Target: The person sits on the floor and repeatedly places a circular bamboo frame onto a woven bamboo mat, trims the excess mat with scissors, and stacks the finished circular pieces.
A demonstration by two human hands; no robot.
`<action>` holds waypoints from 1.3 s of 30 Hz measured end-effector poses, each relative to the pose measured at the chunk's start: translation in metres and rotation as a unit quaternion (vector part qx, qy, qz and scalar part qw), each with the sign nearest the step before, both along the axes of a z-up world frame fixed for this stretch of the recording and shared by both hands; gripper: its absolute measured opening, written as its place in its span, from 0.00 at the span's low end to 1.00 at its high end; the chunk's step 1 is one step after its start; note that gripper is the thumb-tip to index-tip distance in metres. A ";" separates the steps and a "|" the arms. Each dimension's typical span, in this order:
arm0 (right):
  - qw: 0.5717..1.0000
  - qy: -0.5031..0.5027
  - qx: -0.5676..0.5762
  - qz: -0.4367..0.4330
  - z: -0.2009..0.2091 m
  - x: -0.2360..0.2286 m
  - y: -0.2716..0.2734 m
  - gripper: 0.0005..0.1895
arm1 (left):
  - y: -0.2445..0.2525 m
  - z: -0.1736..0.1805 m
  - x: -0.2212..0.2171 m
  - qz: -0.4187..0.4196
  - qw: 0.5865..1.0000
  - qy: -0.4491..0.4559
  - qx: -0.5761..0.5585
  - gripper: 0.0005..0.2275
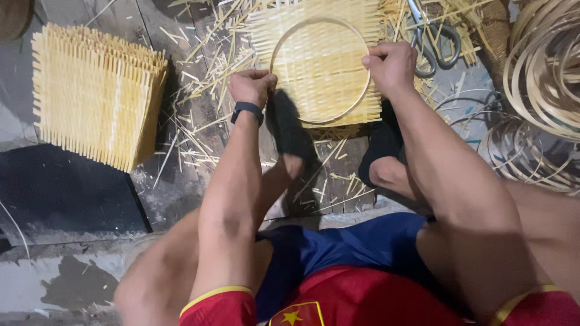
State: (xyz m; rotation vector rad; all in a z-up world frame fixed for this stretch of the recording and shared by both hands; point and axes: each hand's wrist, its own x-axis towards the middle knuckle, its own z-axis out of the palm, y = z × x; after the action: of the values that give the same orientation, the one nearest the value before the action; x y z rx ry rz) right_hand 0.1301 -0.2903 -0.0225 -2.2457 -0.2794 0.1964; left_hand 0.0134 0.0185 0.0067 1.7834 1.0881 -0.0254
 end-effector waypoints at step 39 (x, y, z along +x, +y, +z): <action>0.879 -0.212 -0.231 0.359 0.012 -0.100 0.086 0.41 | -0.022 -0.018 0.109 -0.325 0.909 -0.171 0.198 0.10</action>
State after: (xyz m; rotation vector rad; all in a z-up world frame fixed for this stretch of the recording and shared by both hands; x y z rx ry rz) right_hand 0.0304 -0.2040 -0.0109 -2.5316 -1.4424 0.1658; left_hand 0.1227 -0.0033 -0.0117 2.3409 0.2193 0.1083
